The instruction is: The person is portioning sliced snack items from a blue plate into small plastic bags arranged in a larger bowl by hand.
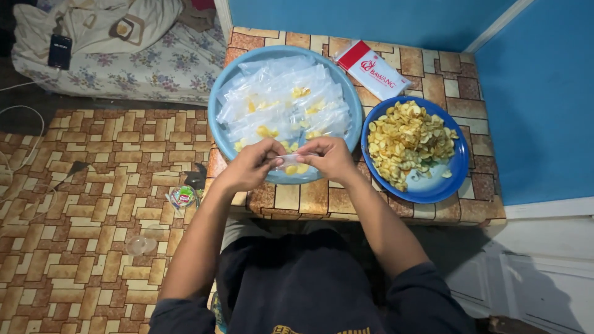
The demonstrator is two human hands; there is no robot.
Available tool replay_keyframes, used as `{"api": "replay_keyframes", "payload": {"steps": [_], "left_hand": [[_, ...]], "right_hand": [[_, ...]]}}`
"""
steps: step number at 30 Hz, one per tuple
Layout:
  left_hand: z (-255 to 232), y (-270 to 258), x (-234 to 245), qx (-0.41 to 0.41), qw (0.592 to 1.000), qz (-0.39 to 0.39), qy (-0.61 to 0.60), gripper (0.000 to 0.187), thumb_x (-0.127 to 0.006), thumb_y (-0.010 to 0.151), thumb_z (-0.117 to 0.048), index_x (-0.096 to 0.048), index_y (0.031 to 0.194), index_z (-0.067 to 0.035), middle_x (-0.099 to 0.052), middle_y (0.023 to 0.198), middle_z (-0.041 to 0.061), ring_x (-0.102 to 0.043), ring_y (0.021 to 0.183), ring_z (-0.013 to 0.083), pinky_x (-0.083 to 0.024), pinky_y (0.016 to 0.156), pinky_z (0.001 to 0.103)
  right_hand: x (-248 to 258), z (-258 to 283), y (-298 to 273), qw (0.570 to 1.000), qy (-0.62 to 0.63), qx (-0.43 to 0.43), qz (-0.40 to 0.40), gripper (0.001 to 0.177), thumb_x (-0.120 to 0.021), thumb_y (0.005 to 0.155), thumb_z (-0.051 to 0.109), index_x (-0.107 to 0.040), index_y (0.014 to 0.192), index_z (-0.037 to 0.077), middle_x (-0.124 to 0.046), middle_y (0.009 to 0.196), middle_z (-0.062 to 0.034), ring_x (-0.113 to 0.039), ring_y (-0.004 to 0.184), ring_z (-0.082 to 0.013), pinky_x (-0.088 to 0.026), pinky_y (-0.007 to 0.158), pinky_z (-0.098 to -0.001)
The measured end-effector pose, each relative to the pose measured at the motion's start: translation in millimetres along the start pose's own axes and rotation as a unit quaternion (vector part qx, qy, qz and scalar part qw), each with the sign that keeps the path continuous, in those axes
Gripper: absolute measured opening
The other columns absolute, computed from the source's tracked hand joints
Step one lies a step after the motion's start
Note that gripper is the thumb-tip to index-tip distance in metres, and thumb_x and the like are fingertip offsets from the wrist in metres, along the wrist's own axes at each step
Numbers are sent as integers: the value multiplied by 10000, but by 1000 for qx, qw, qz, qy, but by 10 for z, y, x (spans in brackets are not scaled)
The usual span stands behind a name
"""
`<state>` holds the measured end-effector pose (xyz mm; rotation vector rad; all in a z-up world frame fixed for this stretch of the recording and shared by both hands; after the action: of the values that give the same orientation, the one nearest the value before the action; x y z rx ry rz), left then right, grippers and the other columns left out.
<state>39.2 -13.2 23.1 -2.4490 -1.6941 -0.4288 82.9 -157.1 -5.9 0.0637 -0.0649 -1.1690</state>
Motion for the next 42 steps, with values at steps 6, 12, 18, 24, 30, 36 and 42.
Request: {"api": "replay_keyframes", "payload": {"steps": [6,12,18,24,30,36,42], "left_hand": [[87,24,117,-3,999,-34,24,94,-612,849,-96,-648,936,-91,-616,592,83,-518,593,163,-448,615,335],[152,68,297,28,995,-93,24,110,-618,843,-52,-657,944,-76,-671,705,143,-649,665,253,-516,658,367],[413,147,1057,50,962,-267,-37,86,-682,844,-57,-667,928,-60,-633,747,123,-642,650,220,-534,571,341],[788,591,1341,97,933,-332,-97,104,-702,832,-85,-663,918,-41,-606,756,131,-664,651,233,-612,555,381],[801,1079,1145,63,942,-312,-107,129,-730,802,-92,-648,881,-32,-581,702,107,-620,606,178,-596,490,323],[858,1325,1180,90,908,-272,306,207,-748,776,-281,-691,907,-132,-669,774,73,-655,766,300,-541,658,426],[621,1281,1268,64,884,-296,356,415,-789,713,-298,-661,1039,-76,-527,983,155,-536,949,353,-463,819,450]], "right_hand": [[101,-6,3,999,2,29,-23,242,-804,632,-52,-699,847,-16,-696,702,-116,-657,673,-77,-543,606,-185],[345,60,-89,991,-65,31,-114,162,-782,685,-10,-696,818,26,-669,601,-74,-656,590,-107,-524,605,-219],[507,-96,-375,970,-207,36,-121,231,-721,788,218,-675,563,203,-617,467,74,-595,447,-33,-427,471,-135],[286,330,-578,915,-252,274,-155,83,-677,783,122,-697,704,135,-638,620,10,-591,540,-178,-480,546,-262],[235,241,-627,895,-262,328,-151,23,-685,759,89,-699,774,97,-659,709,-29,-600,568,-226,-489,542,-331],[257,366,-693,884,-271,346,-159,50,-635,799,105,-662,759,92,-623,722,-52,-577,582,-247,-477,557,-346],[385,194,-788,887,-261,347,-155,287,-609,870,176,-556,609,68,-581,647,-66,-528,523,-278,-456,512,-350]]}}
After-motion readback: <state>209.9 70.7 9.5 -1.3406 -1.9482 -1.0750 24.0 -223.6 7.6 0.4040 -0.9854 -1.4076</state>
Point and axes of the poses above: each hand's wrist, its own y-axis towards the middle knuckle, its own x-axis out of the back of the hand, z = x × y, the point moved 9 cm from there along y, towards the middle knuckle
